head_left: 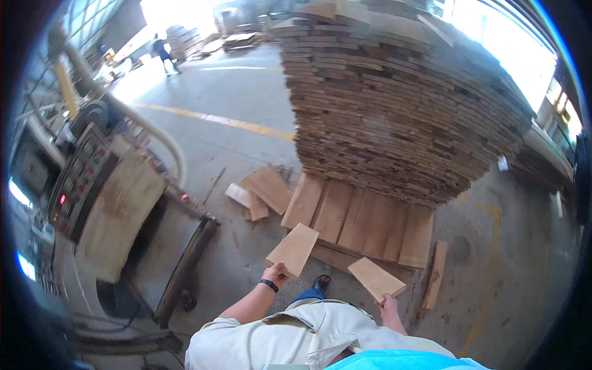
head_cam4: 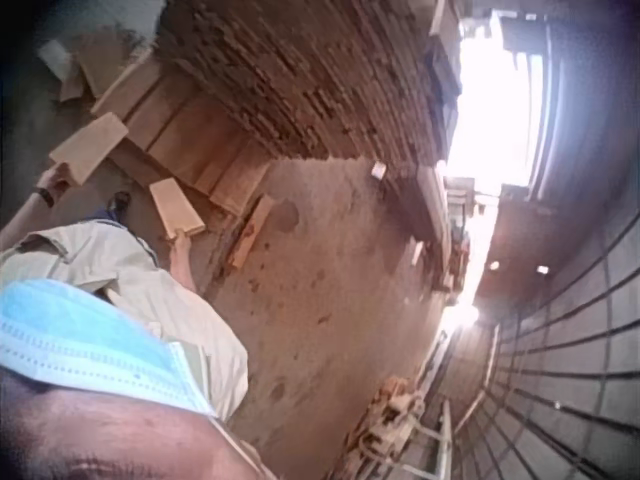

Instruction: The person picks up wooden boards from a stack by hand and feeds them into a processing machine.

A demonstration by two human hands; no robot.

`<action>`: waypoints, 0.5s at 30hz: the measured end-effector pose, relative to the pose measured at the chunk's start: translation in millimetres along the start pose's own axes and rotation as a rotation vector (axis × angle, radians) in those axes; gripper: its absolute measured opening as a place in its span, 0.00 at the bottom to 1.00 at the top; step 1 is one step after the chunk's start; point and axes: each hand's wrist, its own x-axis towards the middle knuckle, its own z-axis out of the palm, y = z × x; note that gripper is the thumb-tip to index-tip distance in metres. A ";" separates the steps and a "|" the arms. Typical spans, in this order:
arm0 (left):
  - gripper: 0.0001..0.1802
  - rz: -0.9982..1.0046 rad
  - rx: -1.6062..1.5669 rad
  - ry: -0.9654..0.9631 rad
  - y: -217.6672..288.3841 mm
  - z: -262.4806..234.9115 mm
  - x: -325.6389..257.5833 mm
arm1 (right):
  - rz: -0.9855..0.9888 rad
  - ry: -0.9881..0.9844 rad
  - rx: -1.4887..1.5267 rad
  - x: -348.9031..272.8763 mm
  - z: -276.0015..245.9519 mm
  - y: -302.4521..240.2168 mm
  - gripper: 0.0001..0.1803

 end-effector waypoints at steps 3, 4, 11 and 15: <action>0.20 0.089 -0.195 -0.040 -16.0 -34.6 -46.6 | -0.044 -0.260 0.143 -11.2 11.3 -15.2 0.18; 0.21 0.106 -0.248 -0.061 -21.0 -50.7 -59.4 | -0.038 -0.285 0.126 -17.2 13.7 -15.9 0.18; 0.23 0.315 -0.564 -0.115 -35.8 -143.3 -156.8 | -0.033 -0.652 0.246 -105.1 53.0 -30.4 0.22; 0.26 0.481 -0.743 -0.174 -33.7 -194.5 -196.8 | 0.018 -0.900 0.226 -153.3 94.8 -31.2 0.24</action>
